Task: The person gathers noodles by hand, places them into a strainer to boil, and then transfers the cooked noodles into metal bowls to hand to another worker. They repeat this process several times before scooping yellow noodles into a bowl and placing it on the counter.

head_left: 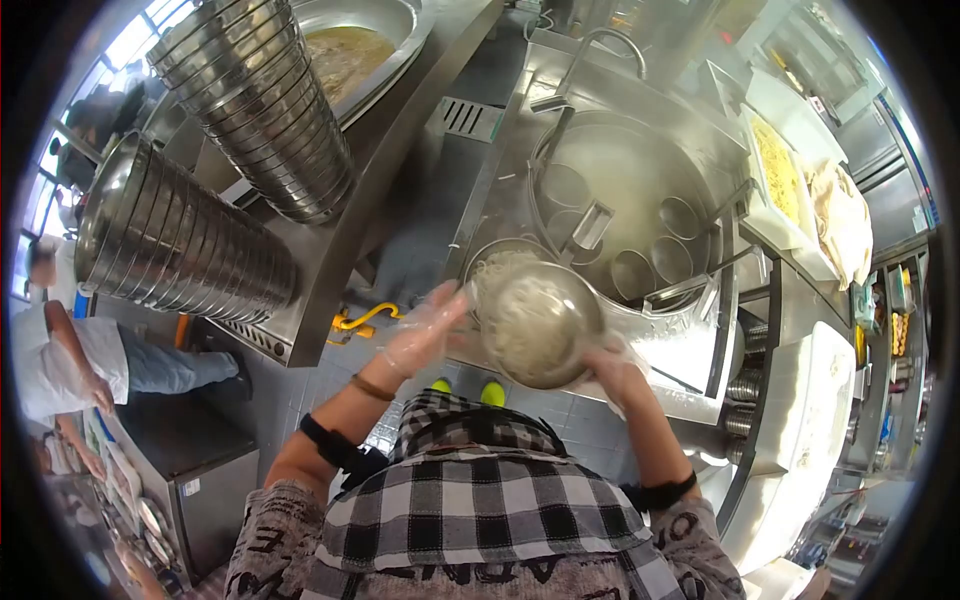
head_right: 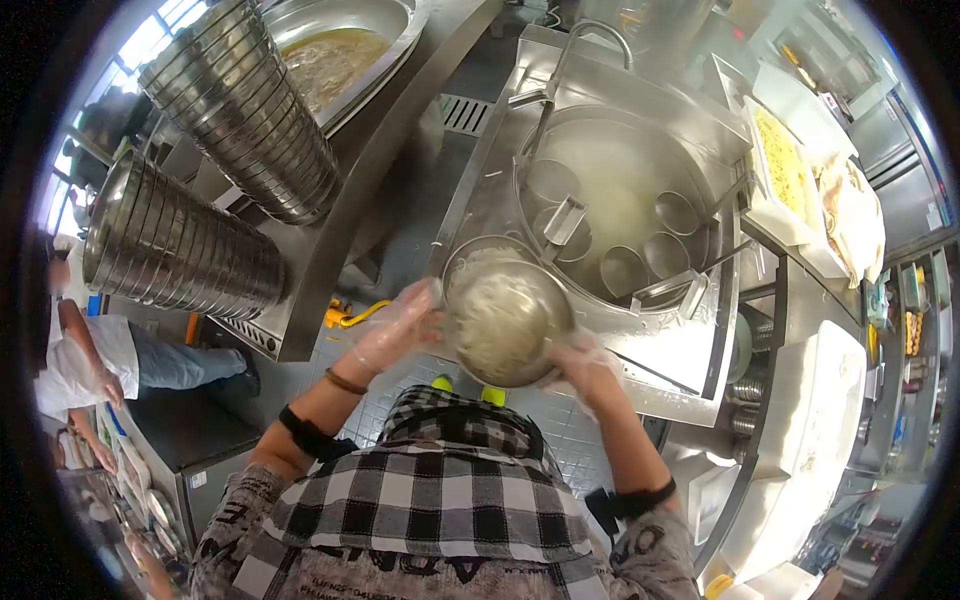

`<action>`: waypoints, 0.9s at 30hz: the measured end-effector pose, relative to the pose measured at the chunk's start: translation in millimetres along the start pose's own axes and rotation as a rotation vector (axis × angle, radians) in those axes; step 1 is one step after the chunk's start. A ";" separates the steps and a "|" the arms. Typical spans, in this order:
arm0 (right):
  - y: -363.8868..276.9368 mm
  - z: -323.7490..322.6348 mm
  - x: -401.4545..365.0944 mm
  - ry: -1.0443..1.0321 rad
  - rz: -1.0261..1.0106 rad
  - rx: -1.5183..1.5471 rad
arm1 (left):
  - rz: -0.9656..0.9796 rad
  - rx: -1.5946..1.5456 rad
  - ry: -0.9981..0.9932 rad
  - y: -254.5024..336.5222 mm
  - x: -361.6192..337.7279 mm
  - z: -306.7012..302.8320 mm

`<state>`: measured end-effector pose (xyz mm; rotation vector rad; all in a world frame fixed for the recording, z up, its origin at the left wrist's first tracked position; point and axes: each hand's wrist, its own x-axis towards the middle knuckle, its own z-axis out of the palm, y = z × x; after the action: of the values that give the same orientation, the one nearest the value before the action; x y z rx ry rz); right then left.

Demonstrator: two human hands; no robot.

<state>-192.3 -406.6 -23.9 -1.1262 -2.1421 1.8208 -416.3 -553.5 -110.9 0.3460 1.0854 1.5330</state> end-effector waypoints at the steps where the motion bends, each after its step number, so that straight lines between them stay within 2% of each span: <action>1: 10.3 -10.0 -10.2 0.069 0.079 0.168 | -0.087 0.153 0.209 -13.9 13.8 -9.5; 2: 17.2 -18.9 -19.2 0.124 0.209 0.221 | -0.049 0.137 0.301 -18.7 19.7 -2.5; 4: 21.8 -32.3 -39.1 0.274 0.296 0.166 | 0.088 0.379 0.185 -38.6 44.9 -5.4; 5: 33.5 -40.0 -42.9 0.261 0.292 0.155 | 0.138 0.456 0.154 -43.1 53.7 -2.4; 7: 61.5 -55.3 -46.3 0.368 0.287 0.191 | 0.031 0.288 0.317 -50.2 67.1 5.4; 8: 65.3 -59.9 -50.5 0.402 0.273 0.214 | 0.048 0.275 0.346 -58.0 72.9 -0.6; 9: 68.2 -62.8 -54.0 0.421 0.260 0.232 | 0.142 0.290 0.267 -72.3 75.6 -12.8; 11: 81.3 -80.9 -47.9 0.453 0.169 0.345 | 0.249 0.286 0.267 -72.4 66.5 -13.2; 13: 94.5 -116.8 -35.8 0.399 0.230 0.378 | 0.278 0.252 0.415 -40.5 37.2 15.4; 15: 101.8 -146.6 -12.2 0.383 0.273 0.304 | 0.178 -0.115 0.447 -1.8 1.1 47.3; 17: 102.1 -175.8 8.0 0.246 0.238 0.304 | 0.206 -0.111 0.572 13.7 -24.7 65.2; 19: 100.0 -192.2 36.2 0.120 0.249 0.274 | 0.147 -0.100 0.633 28.8 -65.1 75.4; 21: 98.8 -201.5 62.6 -0.056 0.108 0.395 | 0.299 -0.165 0.753 38.6 -102.2 91.2; 23: 103.2 -204.5 90.9 -0.093 0.059 0.416 | 0.281 -0.192 0.928 34.8 -129.4 82.5; 24: 104.2 -212.9 103.5 -0.120 0.015 0.382 | 0.368 -0.152 1.021 42.1 -145.0 93.8; 25: 95.1 -205.9 107.3 -0.246 0.015 0.316 | 0.403 -0.155 1.079 41.9 -166.1 83.8; 26: 89.8 -194.3 114.7 -0.201 0.018 0.135 | 0.489 -0.080 1.181 16.5 -194.0 51.1; 27: 67.2 -179.2 109.9 -0.179 0.060 0.228 | 0.484 -0.168 1.216 20.1 -210.8 38.3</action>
<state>-146.5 -196.8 -75.0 -1.0199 -1.9404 2.2026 -339.9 -723.2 -3.0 -0.5873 1.8432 2.3249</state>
